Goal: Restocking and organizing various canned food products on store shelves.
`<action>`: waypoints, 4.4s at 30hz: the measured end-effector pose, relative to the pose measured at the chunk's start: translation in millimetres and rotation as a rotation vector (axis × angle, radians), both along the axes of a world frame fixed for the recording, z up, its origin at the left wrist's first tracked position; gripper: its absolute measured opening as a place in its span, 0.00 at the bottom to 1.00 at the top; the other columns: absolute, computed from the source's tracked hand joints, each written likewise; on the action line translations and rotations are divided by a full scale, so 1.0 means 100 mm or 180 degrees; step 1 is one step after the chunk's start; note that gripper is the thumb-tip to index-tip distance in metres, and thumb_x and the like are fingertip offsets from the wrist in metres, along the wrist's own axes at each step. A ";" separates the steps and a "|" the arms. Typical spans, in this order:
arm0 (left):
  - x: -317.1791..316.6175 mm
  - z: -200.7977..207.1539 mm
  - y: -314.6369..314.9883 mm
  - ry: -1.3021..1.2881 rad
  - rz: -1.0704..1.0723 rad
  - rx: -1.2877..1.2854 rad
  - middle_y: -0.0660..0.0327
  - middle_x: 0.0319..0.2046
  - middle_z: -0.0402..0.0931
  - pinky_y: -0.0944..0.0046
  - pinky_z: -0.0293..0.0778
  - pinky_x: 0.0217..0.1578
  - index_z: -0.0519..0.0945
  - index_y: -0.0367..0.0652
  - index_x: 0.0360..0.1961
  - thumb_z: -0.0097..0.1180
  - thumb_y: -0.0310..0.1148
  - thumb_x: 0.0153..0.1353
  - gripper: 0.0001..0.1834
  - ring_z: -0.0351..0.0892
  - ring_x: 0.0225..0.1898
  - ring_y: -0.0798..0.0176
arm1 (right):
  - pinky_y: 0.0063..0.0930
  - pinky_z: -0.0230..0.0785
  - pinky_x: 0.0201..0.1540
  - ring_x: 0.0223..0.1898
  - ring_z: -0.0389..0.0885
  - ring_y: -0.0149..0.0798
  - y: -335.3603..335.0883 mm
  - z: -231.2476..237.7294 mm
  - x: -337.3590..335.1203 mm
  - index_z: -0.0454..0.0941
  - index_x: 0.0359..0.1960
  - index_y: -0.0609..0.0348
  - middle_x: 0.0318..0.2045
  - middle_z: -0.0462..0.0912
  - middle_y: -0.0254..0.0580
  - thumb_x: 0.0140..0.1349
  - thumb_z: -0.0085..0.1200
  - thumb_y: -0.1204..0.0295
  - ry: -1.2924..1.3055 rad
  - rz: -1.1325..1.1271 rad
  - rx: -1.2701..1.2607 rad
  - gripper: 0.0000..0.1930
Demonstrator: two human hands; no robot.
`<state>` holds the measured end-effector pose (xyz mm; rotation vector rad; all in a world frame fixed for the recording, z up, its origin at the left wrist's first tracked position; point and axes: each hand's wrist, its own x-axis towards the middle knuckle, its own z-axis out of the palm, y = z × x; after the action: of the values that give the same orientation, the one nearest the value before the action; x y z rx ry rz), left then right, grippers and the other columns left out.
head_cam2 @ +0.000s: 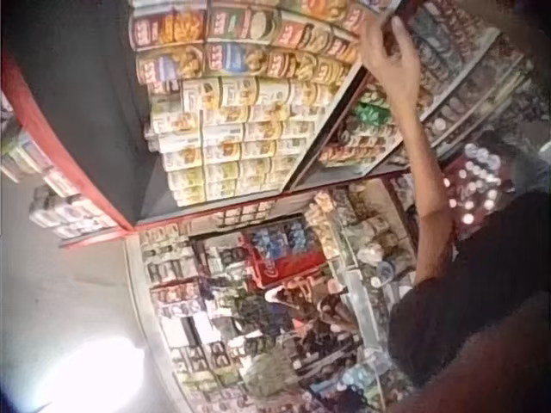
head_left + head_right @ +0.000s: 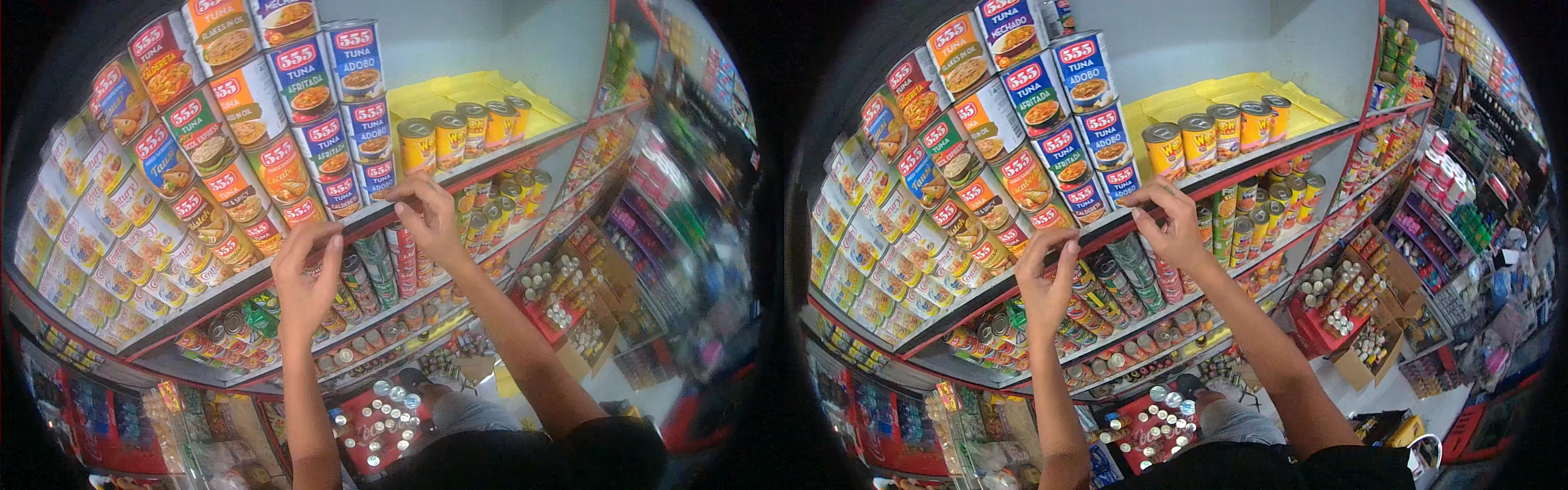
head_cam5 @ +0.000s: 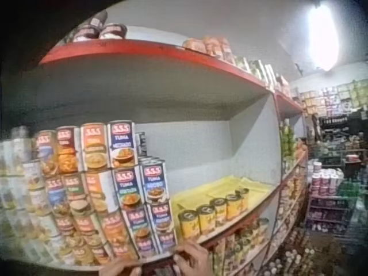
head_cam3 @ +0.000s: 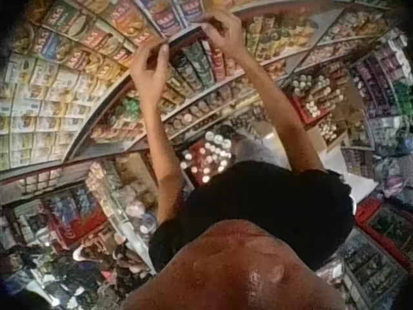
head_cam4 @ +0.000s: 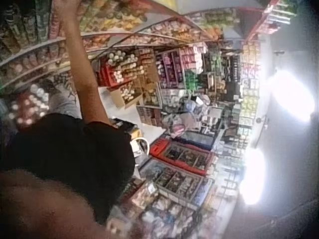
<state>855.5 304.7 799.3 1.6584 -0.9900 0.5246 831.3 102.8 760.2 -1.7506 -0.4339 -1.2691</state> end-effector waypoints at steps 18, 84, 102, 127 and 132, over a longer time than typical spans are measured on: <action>0.52 -0.08 -0.60 -0.2057 -0.0276 -0.0641 0.56 0.20 0.74 0.62 0.70 0.21 0.78 0.35 0.36 0.54 0.15 0.43 0.15 0.74 0.18 0.58 | 0.16 0.65 0.34 0.29 0.72 0.21 -0.69 1.23 -0.68 0.78 0.39 0.65 0.28 0.79 0.32 0.60 0.51 0.74 0.1333 -0.0280 -0.0201 0.09; 0.45 -0.07 -0.91 -0.3179 0.1212 0.2472 0.70 0.66 0.57 0.24 0.33 0.60 0.68 0.58 0.61 0.55 0.45 0.57 0.29 0.53 0.68 0.64 | 0.52 0.59 0.58 0.46 0.80 0.46 -1.01 1.84 1.50 0.70 0.56 0.60 0.47 0.79 0.49 0.43 0.66 0.64 0.4388 0.0302 -0.4060 0.35; 0.42 -0.08 -0.97 -0.3097 0.1252 0.2325 0.64 0.65 0.58 0.28 0.38 0.62 0.70 0.58 0.59 0.60 0.42 0.52 0.30 0.56 0.66 0.62 | 0.28 0.72 0.43 0.41 0.80 0.37 -1.36 1.82 1.31 0.71 0.55 0.61 0.41 0.81 0.46 0.57 0.58 0.63 0.4047 0.0787 -0.2546 0.25; 0.47 -0.08 -0.95 -0.3080 0.1165 0.2357 0.56 0.64 0.58 0.29 0.36 0.62 0.71 0.57 0.58 0.61 0.40 0.50 0.30 0.56 0.66 0.58 | 0.28 0.72 0.33 0.31 0.80 0.38 -1.45 2.07 1.49 0.77 0.47 0.65 0.34 0.82 0.46 0.44 0.66 0.65 0.3923 0.0012 -0.3301 0.26; 0.47 -0.07 -0.96 -0.3089 0.1196 0.2355 0.56 0.64 0.59 0.28 0.37 0.62 0.72 0.57 0.58 0.60 0.40 0.50 0.30 0.56 0.66 0.59 | 0.29 0.76 0.31 0.30 0.80 0.38 -1.26 1.90 1.93 0.81 0.38 0.67 0.33 0.82 0.45 0.47 0.65 0.60 0.3762 0.0490 -0.3397 0.22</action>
<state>902.5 208.4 792.3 2.3123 -1.7118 1.4264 1024.6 -23.4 950.1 -2.8594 -0.5245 0.3915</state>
